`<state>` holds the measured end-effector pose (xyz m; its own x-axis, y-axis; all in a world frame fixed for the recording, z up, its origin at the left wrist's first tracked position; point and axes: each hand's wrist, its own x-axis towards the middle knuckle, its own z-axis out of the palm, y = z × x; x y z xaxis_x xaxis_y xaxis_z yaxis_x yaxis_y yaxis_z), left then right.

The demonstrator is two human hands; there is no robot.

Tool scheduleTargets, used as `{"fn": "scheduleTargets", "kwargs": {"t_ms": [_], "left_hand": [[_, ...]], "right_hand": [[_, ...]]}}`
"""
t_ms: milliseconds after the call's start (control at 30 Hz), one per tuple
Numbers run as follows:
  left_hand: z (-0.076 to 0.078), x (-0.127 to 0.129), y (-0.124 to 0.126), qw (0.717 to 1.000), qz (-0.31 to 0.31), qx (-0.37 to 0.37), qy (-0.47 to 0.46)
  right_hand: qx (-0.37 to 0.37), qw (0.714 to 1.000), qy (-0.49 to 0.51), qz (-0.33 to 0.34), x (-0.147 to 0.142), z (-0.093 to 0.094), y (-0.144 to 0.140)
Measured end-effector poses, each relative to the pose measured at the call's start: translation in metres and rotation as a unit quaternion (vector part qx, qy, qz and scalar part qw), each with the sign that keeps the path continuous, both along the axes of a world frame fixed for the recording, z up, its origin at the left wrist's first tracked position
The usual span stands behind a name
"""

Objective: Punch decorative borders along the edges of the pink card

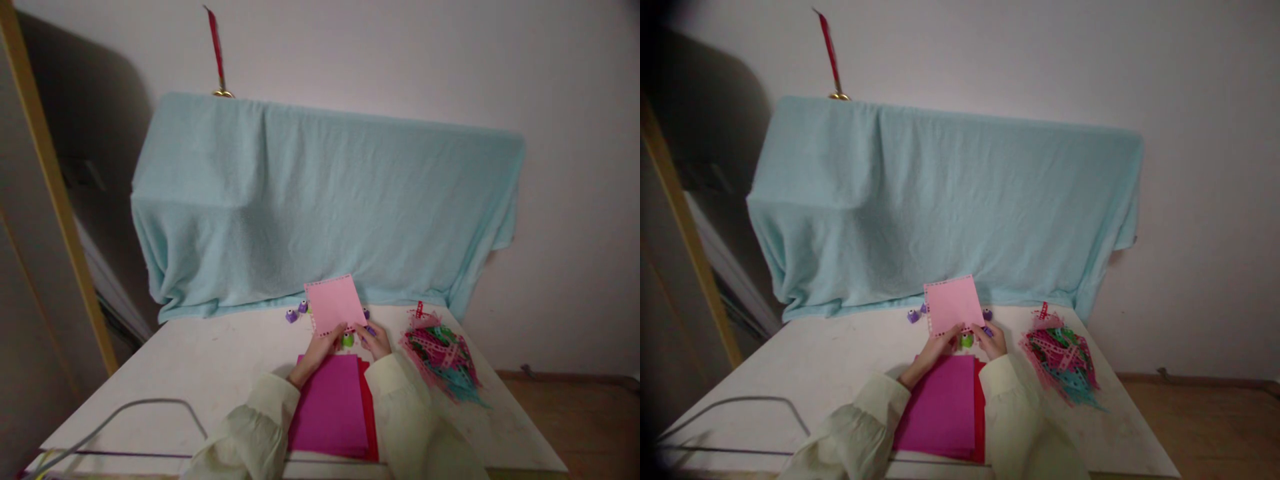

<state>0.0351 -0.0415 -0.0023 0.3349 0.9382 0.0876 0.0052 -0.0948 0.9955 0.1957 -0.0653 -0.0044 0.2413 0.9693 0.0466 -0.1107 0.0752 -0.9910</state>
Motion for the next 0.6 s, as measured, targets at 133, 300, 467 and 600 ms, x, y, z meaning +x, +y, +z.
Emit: {"fn": "scheduleTargets", "kwargs": {"t_ms": [133,300,467,600], "left_hand": [[0.0059,0.0003,-0.0072,0.999,-0.028,-0.02,-0.011],[0.0094,0.0008,-0.0078,0.997,-0.063,0.014,-0.045],[0.0081,0.0002,-0.0033,0.998,-0.027,0.017,-0.046],[0.0087,0.0001,-0.0033,0.997,-0.022,0.036,-0.06]], "right_hand": [[0.002,1.0,0.001,0.01,0.0002,-0.0035,0.0008],[-0.001,1.0,0.003,-0.014,0.0021,-0.0031,0.0012],[0.017,0.999,0.036,-0.017,0.0013,-0.0008,0.0038],[0.032,0.998,0.061,0.018,-0.0031,-0.0024,0.0044]]}}
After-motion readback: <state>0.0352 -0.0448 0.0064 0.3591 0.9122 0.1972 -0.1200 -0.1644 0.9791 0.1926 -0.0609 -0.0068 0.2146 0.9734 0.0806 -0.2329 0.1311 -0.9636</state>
